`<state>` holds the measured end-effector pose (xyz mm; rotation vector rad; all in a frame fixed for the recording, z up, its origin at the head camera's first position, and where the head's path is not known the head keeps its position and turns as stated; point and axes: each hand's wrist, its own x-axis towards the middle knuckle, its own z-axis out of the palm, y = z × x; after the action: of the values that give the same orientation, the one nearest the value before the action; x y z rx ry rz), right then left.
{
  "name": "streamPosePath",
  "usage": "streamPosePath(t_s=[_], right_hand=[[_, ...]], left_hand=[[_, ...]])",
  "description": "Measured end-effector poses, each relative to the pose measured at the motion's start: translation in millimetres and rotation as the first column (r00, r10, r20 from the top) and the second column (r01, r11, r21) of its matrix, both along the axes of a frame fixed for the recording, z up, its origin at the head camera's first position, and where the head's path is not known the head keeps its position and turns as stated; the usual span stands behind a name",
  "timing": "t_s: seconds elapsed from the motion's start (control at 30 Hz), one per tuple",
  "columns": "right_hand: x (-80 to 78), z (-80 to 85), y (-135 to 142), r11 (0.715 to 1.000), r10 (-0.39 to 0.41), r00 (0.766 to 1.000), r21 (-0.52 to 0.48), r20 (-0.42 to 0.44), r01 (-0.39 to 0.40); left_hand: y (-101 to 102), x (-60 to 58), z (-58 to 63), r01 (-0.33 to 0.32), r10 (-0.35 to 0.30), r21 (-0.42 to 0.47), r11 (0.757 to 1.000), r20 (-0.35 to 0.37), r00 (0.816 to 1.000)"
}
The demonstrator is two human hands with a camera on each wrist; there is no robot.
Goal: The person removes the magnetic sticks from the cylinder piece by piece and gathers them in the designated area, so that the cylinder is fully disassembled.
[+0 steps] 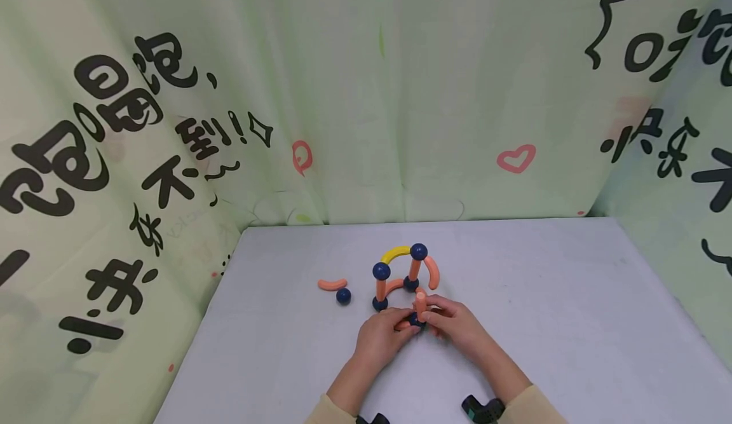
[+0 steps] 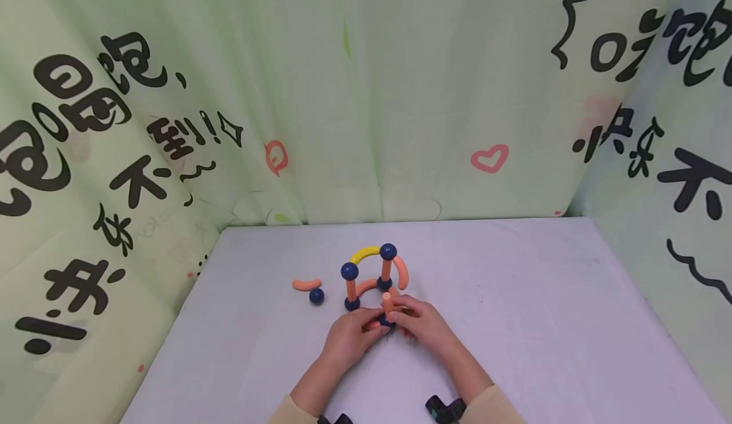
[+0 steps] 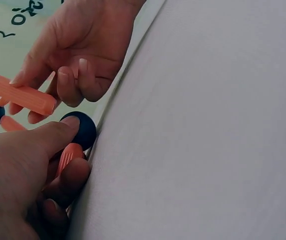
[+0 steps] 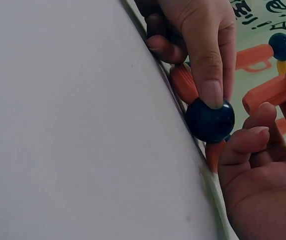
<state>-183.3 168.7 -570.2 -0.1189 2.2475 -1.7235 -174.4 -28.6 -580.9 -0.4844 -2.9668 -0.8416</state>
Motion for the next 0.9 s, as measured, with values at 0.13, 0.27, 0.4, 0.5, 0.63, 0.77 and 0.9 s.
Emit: streamPosePath(t_s=[0.13, 0.27, 0.4, 0.5, 0.63, 0.77, 0.9], right_hand=[[-0.1, 7.2, 6, 0.999, -0.043, 0.999, 0.021, 0.001, 0.043], [-0.4, 12.2, 19, 0.998, -0.062, 0.997, 0.005, -0.037, 0.062], [-0.7, 15.4, 37, 0.997, -0.075, 0.993, -0.009, -0.086, 0.074], [-1.2, 16.8, 51, 0.994, -0.110, 0.989, -0.007, -0.103, 0.110], [-5.1, 14.5, 71, 0.986, -0.166, 0.981, 0.015, -0.103, 0.168], [-11.6, 11.7, 91, 0.976, -0.210, 0.975, 0.048, -0.077, 0.214], [-18.1, 13.1, 110, 0.966, -0.247, 0.968, 0.069, -0.038, 0.249]], left_hand=[[0, 0.6, -0.1, -0.005, 0.005, -0.007, 1.000, 0.003, 1.000], [1, 1.2, -0.4, -0.014, 0.014, -0.014, 1.000, 0.017, 1.000], [2, 1.0, 0.4, -0.023, 0.023, -0.017, 1.000, 0.035, 0.999], [2, 1.4, 2.2, -0.028, 0.029, -0.016, 0.999, 0.041, 0.999], [2, 1.7, 3.3, -0.036, 0.037, -0.018, 0.999, 0.047, 0.998], [2, 1.6, 2.8, -0.036, 0.037, -0.022, 0.999, 0.044, 0.998], [2, 1.3, 1.7, -0.031, 0.032, -0.018, 0.999, 0.044, 0.999]])
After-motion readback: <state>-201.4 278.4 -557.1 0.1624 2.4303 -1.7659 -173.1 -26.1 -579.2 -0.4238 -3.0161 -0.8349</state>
